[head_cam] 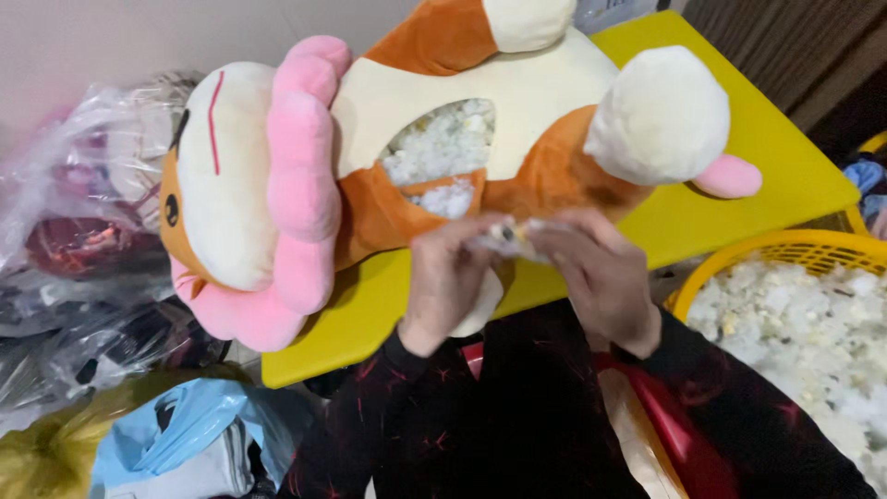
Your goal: The person repeatedly takes handfuls of white stuffing from a yellow basket and inserts them into an opening in the belly of a large plush toy on a yellow table. The person presses the stuffing into the toy with both hands to distribute it evenly.
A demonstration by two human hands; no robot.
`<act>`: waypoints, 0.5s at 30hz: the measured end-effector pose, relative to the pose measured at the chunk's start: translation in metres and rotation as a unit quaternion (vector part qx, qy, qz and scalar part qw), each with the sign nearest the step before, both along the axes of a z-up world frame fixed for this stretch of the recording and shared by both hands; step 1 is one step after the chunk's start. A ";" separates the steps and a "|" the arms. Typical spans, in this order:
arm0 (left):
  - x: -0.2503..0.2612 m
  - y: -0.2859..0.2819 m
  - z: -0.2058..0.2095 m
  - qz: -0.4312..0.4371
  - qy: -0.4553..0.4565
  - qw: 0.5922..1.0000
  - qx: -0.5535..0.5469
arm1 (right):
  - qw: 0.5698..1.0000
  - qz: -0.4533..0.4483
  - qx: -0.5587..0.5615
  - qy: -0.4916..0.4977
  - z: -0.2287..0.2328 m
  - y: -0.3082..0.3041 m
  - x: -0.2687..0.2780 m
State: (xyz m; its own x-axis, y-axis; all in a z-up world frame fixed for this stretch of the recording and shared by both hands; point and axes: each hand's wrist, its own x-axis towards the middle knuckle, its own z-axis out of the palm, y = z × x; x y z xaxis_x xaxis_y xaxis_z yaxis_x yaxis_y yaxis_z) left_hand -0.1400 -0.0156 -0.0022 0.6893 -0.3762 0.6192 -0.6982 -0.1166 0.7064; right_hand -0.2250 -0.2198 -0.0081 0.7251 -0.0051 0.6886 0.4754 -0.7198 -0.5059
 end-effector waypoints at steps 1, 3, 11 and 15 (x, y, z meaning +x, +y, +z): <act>0.022 0.011 0.014 0.053 -0.063 0.996 0.022 | 0.999 0.013 -0.014 -0.040 0.011 0.008 0.033; 0.070 0.024 0.039 0.104 -0.126 0.983 0.081 | 0.998 0.048 -0.036 -0.036 0.034 0.019 0.096; 0.126 0.050 0.032 0.055 -0.241 0.934 0.259 | 0.979 0.010 -0.199 0.051 0.031 0.011 0.178; 0.130 0.039 -0.006 0.014 -0.263 0.881 0.393 | 0.933 0.060 -0.340 0.103 0.000 0.005 0.182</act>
State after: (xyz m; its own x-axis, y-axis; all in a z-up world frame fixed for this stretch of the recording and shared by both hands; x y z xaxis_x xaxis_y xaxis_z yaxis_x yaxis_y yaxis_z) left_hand -0.0097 0.0234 -0.0085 0.4007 -0.8187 0.4113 -0.8936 -0.4483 -0.0217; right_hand -0.0430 -0.2150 -0.0086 0.8102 0.4711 0.3487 0.5158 -0.8557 -0.0422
